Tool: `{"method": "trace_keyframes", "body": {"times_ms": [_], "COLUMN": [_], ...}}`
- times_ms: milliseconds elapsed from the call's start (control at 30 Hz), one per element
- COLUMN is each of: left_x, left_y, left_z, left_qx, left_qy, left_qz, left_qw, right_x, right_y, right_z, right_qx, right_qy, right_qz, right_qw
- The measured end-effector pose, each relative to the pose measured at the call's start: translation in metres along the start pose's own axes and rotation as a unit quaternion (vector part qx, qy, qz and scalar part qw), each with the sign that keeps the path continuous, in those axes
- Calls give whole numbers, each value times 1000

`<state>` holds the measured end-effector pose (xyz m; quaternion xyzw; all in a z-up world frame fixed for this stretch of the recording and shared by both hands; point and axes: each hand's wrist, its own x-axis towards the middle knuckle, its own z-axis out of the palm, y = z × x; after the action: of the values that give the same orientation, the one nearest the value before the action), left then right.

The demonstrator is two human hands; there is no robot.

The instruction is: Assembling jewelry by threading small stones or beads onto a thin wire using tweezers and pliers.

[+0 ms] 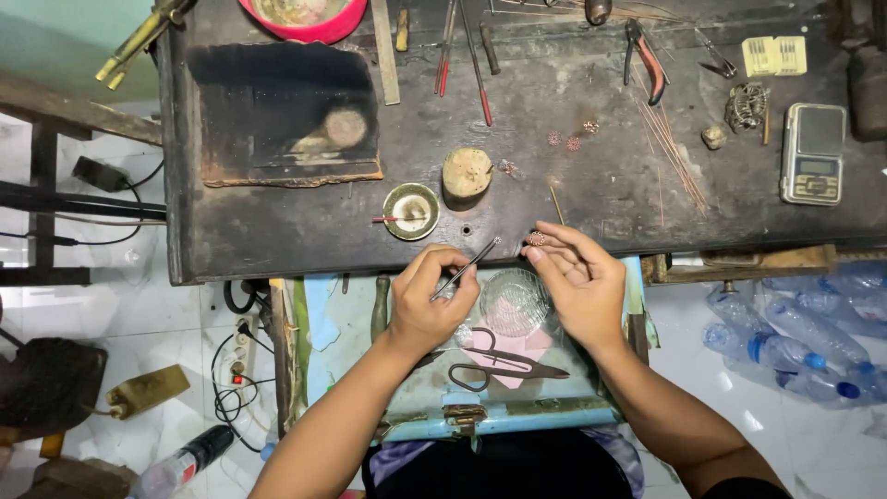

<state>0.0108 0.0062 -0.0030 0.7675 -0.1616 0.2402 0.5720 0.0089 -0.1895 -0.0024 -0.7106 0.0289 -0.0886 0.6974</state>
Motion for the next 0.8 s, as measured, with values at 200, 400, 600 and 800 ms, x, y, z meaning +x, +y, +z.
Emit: {"method": "trace_keyframes", "body": {"times_ms": [200, 400, 600, 800], "left_x": [1, 8, 3, 5], "left_y": [1, 19, 31, 36], "left_z": [3, -9, -14, -10], "left_qx": [4, -10, -28, -74], "left_qy": [-2, 26, 46, 35], "left_qz": [3, 47, 99, 152], "left_qw": [1000, 998, 994, 985], "right_x": [2, -1, -6, -6], "right_y": [-1, -3, 0, -25], "right_z": [-1, 4, 5, 8], "right_qx": [2, -3, -20, -156], "right_qy": [-5, -13, -27, -28], "right_qz": [-24, -30, -56, -187], "right_qw": [1000, 999, 998, 970]}}
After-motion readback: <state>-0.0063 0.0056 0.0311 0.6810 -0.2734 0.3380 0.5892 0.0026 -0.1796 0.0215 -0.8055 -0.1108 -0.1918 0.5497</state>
